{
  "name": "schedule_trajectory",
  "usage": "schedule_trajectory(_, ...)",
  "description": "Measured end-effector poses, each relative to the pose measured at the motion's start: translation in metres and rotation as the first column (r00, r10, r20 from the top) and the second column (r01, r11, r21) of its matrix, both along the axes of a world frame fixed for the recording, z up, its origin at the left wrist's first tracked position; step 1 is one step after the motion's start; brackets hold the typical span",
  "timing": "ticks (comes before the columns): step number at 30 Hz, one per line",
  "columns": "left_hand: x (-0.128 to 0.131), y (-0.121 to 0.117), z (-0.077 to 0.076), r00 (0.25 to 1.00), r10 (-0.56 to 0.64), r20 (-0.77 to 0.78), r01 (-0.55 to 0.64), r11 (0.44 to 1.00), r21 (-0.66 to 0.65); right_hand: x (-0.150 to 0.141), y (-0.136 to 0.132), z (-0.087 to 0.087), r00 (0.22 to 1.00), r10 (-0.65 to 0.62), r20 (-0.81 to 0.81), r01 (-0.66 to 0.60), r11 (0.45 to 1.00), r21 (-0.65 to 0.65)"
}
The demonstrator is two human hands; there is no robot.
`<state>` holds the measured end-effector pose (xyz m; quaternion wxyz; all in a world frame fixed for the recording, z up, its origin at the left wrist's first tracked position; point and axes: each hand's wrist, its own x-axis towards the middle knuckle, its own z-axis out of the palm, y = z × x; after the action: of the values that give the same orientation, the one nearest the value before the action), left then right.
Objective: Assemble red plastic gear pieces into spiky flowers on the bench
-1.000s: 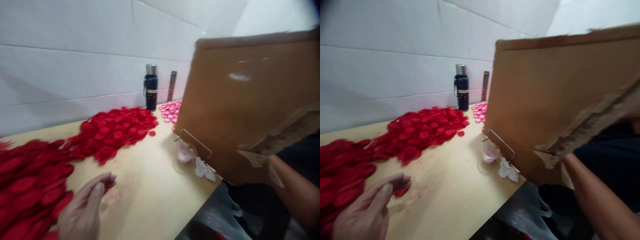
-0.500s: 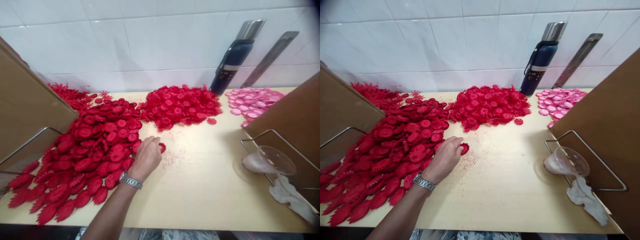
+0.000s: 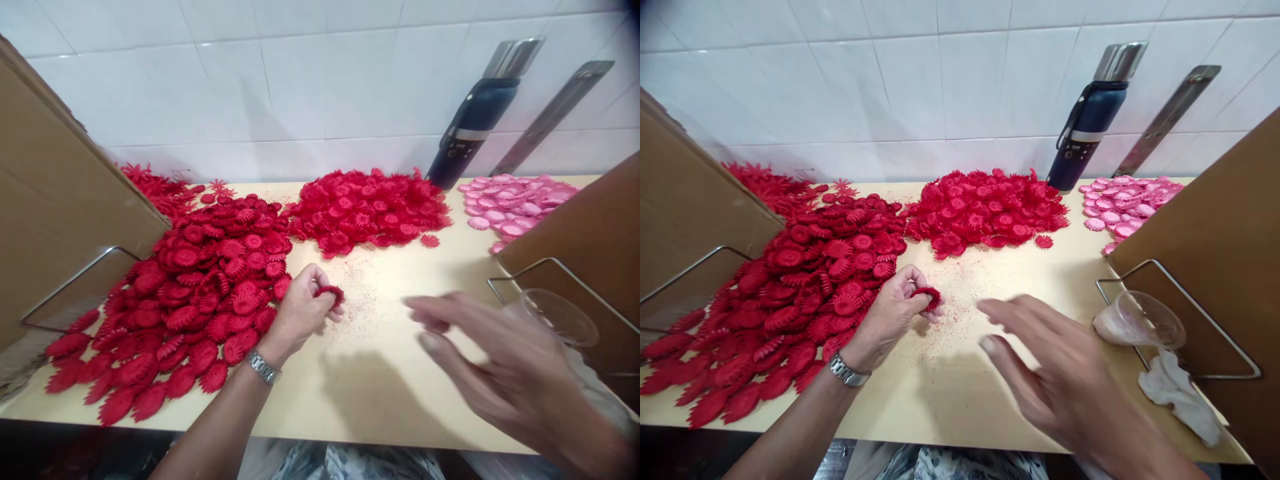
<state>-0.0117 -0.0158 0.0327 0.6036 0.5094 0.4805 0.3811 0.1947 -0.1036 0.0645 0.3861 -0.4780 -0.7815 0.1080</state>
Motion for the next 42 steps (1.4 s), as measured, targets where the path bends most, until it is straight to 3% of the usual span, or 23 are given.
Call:
schedule_trajectory(2,-0.002,-0.004,0.000,0.989,0.018,0.147,-0.003,0.995,-0.102,-0.026,0.032,0.003,0.992,0.102,0.072,-0.093,0.989,-0.119)
schedule_trajectory(4,-0.004,-0.005,-0.002,0.973,0.025,0.231,0.010,0.989,-0.150,-0.045,0.055,-0.001,0.992,0.112,0.061,-0.098,0.974,-0.204)
schedule_trajectory(8,-0.005,-0.005,-0.010,0.962,0.073,0.262,-0.029,0.986,-0.167,-0.057,0.078,-0.016,0.996,0.094,-0.002,-0.089,0.946,-0.313)
schedule_trajectory(19,-0.003,-0.009,-0.015,0.987,0.102,0.123,-0.069,0.966,-0.248,-0.057,0.099,-0.027,0.982,0.132,-0.134,-0.174,0.906,-0.386)
schedule_trajectory(24,-0.001,-0.008,-0.021,0.985,0.123,0.125,-0.093,0.971,-0.218,-0.065,0.096,-0.033,0.929,0.193,-0.315,-0.336,0.796,-0.503)
schedule_trajectory(27,-0.001,-0.006,-0.024,0.958,0.134,0.253,-0.082,0.975,-0.206,-0.067,0.094,-0.039,0.904,0.179,-0.387,-0.381,0.747,-0.545)
schedule_trajectory(31,-0.003,-0.004,-0.025,0.901,0.126,0.415,-0.044,0.979,-0.201,-0.065,0.102,-0.040,0.889,0.154,-0.430,-0.373,0.790,-0.487)
schedule_trajectory(35,0.008,-0.007,-0.020,0.892,0.192,0.408,-0.148,0.980,-0.135,-0.076,0.122,-0.035,0.871,0.050,-0.489,-0.265,0.886,-0.381)
schedule_trajectory(39,0.032,-0.006,-0.007,0.771,0.280,0.571,-0.269,0.957,-0.106,-0.103,0.134,-0.035,0.866,0.089,-0.492,-0.277,0.904,-0.326)
schedule_trajectory(42,0.041,0.002,0.001,0.715,0.367,0.595,-0.386,0.917,-0.102,-0.119,0.126,-0.035,0.901,0.073,-0.428,-0.216,0.931,-0.295)
